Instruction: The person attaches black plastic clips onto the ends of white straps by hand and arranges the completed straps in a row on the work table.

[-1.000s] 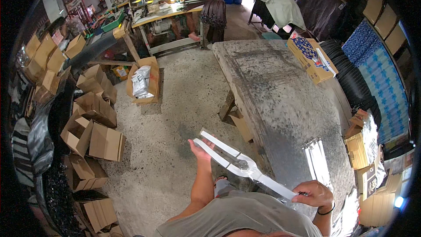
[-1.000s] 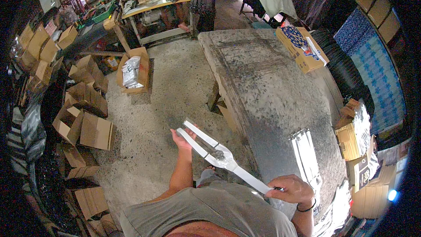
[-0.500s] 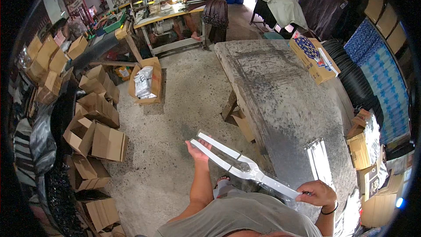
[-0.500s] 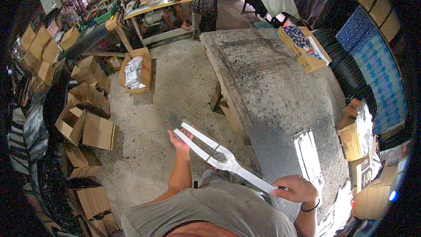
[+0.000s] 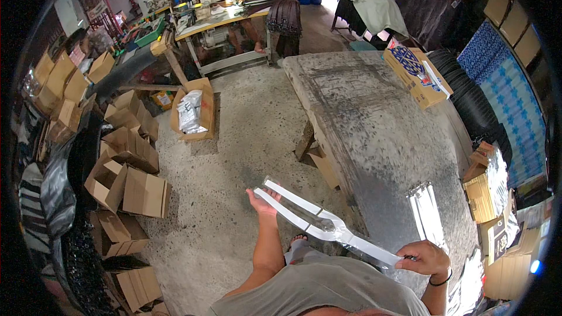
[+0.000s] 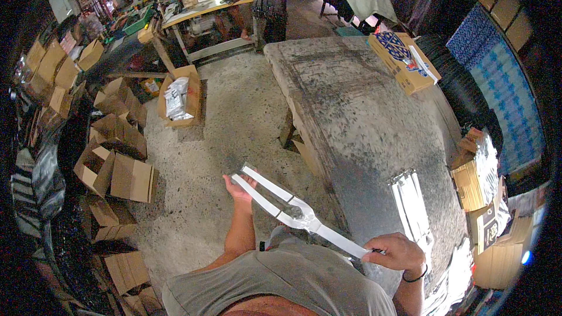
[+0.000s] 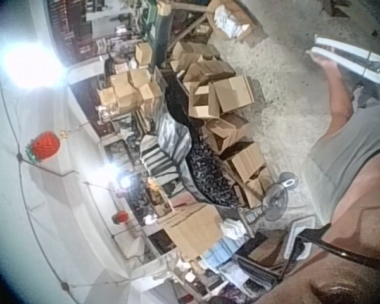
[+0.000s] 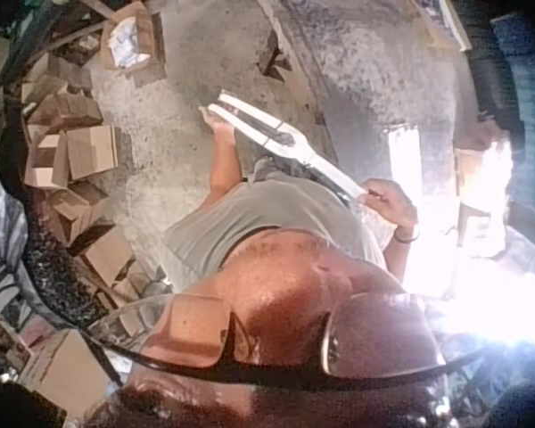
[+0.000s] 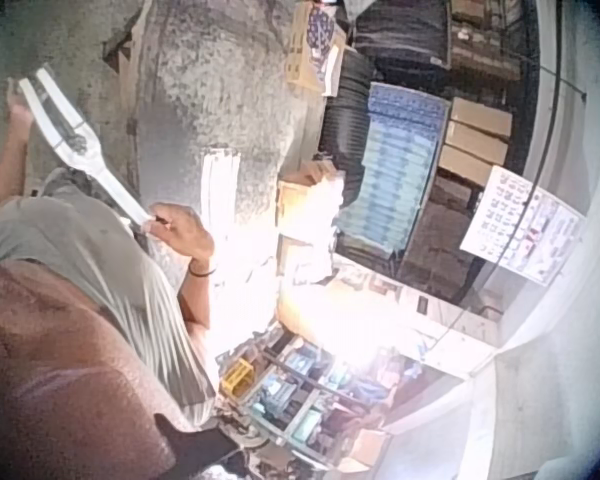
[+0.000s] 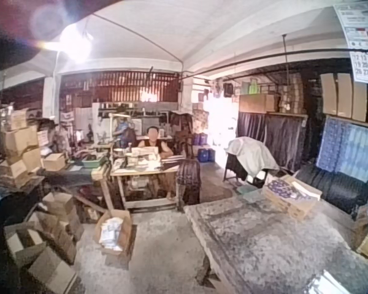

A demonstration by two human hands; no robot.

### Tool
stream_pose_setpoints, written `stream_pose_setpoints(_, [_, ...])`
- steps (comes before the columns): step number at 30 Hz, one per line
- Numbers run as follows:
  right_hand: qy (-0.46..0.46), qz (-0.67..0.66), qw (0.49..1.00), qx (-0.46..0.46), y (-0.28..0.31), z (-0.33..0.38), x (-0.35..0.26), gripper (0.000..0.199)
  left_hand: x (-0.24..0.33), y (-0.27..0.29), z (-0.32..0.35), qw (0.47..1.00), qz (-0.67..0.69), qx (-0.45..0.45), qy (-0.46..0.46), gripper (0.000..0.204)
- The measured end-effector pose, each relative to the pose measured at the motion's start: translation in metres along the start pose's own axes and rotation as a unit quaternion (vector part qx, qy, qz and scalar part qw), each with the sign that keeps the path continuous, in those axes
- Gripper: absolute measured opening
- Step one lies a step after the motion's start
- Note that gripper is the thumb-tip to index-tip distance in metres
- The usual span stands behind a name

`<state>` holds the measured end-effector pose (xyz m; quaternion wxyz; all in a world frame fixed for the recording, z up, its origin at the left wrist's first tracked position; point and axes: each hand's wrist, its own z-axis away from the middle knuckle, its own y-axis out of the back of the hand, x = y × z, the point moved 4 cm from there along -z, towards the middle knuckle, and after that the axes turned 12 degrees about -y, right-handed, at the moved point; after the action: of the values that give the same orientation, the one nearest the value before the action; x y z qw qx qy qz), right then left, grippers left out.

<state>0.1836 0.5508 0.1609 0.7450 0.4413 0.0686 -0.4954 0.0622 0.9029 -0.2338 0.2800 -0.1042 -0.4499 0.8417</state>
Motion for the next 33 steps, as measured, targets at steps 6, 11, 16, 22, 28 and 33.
stream_pose_setpoints(6, [0.002, -0.009, 1.0, 0.0, 0.0, 0.002, -0.001, 0.028, 0.002, 0.001, 0.003, 0.998, -0.062, -0.01, -0.016, 0.114])
stream_pose_setpoints(11, [0.007, -0.019, 1.0, 0.0, 0.0, 0.003, 0.001, 0.027, 0.003, 0.001, 0.003, 0.997, -0.072, 0.002, -0.015, 0.11])
stream_pose_setpoints(16, [-0.026, 0.012, 1.0, 0.007, 0.002, 0.005, 0.002, 0.027, 0.011, 0.007, -0.002, 0.995, -0.095, -0.005, -0.018, 0.105])
stream_pose_setpoints(22, [-0.053, -0.004, 0.998, 0.015, 0.006, 0.012, 0.008, 0.028, 0.01, -0.008, -0.002, 0.992, -0.118, -0.004, -0.036, 0.1])
stream_pose_setpoints(28, [-0.059, -0.005, 0.997, 0.04, 0.007, 0.02, 0.017, 0.028, 0.004, -0.026, -0.001, 0.99, -0.126, -0.043, -0.044, 0.103])
stream_pose_setpoints(33, [-0.064, -0.005, 0.995, 0.078, 0.0, 0.036, 0.029, 0.029, -0.004, -0.061, 0.022, 0.984, -0.144, -0.073, -0.069, 0.102])
